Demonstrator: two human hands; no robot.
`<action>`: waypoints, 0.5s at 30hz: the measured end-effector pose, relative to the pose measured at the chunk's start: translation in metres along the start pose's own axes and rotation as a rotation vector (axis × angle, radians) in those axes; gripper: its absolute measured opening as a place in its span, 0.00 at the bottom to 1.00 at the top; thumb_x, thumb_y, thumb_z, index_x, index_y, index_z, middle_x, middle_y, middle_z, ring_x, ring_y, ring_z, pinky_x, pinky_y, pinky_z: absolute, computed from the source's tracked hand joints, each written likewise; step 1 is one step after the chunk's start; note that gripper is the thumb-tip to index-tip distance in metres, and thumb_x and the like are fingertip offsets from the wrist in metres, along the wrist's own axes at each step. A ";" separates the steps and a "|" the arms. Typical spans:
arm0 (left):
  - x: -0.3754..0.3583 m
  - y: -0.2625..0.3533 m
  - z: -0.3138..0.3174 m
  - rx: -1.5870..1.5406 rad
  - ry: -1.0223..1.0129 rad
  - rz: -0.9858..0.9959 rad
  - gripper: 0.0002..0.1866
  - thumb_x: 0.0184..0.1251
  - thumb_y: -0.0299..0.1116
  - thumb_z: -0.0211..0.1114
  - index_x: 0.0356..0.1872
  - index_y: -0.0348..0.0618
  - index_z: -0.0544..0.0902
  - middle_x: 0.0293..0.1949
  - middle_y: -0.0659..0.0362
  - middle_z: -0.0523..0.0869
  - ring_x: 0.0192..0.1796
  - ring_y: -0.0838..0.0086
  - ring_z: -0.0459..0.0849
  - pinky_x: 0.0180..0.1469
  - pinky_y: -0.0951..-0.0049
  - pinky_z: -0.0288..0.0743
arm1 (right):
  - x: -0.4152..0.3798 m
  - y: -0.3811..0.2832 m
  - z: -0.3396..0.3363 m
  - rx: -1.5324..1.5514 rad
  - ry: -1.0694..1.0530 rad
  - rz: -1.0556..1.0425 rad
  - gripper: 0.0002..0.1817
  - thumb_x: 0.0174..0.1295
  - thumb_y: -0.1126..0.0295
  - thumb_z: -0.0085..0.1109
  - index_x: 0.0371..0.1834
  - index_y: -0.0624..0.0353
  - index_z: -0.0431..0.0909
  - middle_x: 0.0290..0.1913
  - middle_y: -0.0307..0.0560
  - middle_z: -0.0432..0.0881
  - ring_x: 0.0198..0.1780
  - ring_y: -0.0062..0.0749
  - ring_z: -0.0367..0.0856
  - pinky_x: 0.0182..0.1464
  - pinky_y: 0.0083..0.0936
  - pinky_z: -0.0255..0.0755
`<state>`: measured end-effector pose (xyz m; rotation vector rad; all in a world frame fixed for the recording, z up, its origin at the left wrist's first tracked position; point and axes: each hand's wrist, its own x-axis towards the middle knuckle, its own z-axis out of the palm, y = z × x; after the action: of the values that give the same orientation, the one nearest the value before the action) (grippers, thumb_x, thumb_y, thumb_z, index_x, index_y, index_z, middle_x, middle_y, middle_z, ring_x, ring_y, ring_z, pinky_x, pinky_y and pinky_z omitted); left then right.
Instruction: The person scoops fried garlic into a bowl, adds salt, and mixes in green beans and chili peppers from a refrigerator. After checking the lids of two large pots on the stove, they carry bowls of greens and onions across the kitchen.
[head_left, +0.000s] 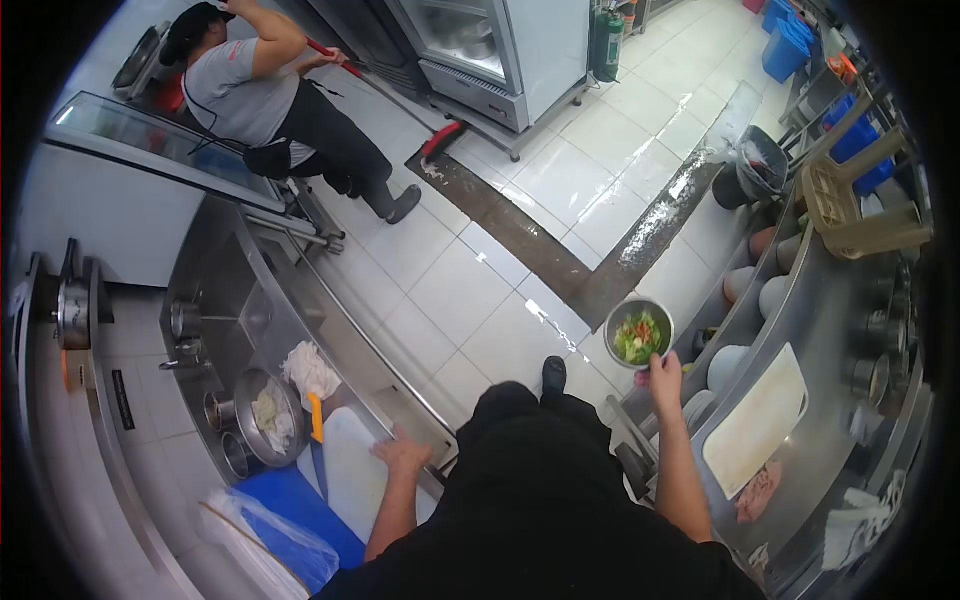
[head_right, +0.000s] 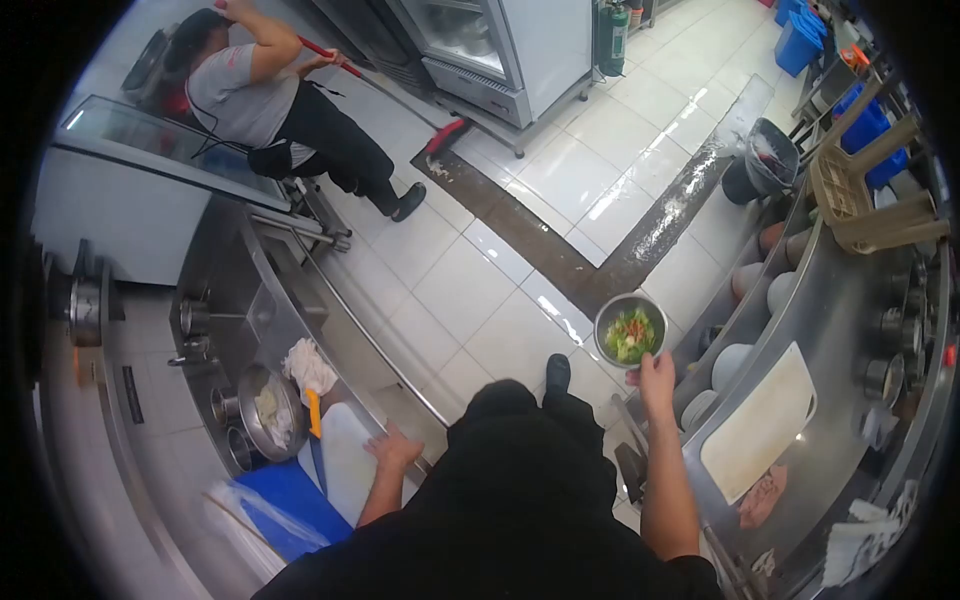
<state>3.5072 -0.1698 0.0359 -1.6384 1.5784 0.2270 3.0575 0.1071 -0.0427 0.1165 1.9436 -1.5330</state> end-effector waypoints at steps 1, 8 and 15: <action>0.003 0.005 -0.005 0.016 -0.055 -0.040 0.56 0.55 0.56 0.66 0.82 0.47 0.50 0.74 0.36 0.67 0.77 0.35 0.59 0.79 0.36 0.37 | 0.021 -0.020 0.005 -0.011 -0.007 -0.040 0.10 0.75 0.70 0.49 0.48 0.67 0.70 0.33 0.52 0.82 0.24 0.32 0.85 0.25 0.26 0.83; 0.073 0.042 -0.060 0.047 -0.357 0.150 0.38 0.66 0.60 0.57 0.76 0.57 0.69 0.78 0.56 0.67 0.79 0.46 0.62 0.77 0.29 0.46 | 0.133 -0.127 0.024 0.036 0.086 -0.121 0.09 0.76 0.70 0.48 0.49 0.66 0.70 0.35 0.52 0.82 0.27 0.31 0.86 0.27 0.26 0.84; 0.214 0.168 -0.202 0.144 -0.397 0.383 0.38 0.67 0.65 0.55 0.72 0.53 0.76 0.74 0.49 0.72 0.75 0.48 0.68 0.76 0.46 0.60 | 0.193 -0.066 0.005 -0.054 0.296 0.097 0.11 0.74 0.68 0.49 0.53 0.63 0.69 0.38 0.51 0.82 0.27 0.32 0.84 0.26 0.29 0.82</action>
<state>3.3172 -0.4386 -0.0435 -1.0882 1.5413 0.5875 2.8794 0.0211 -0.0913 0.4300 2.1704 -1.4638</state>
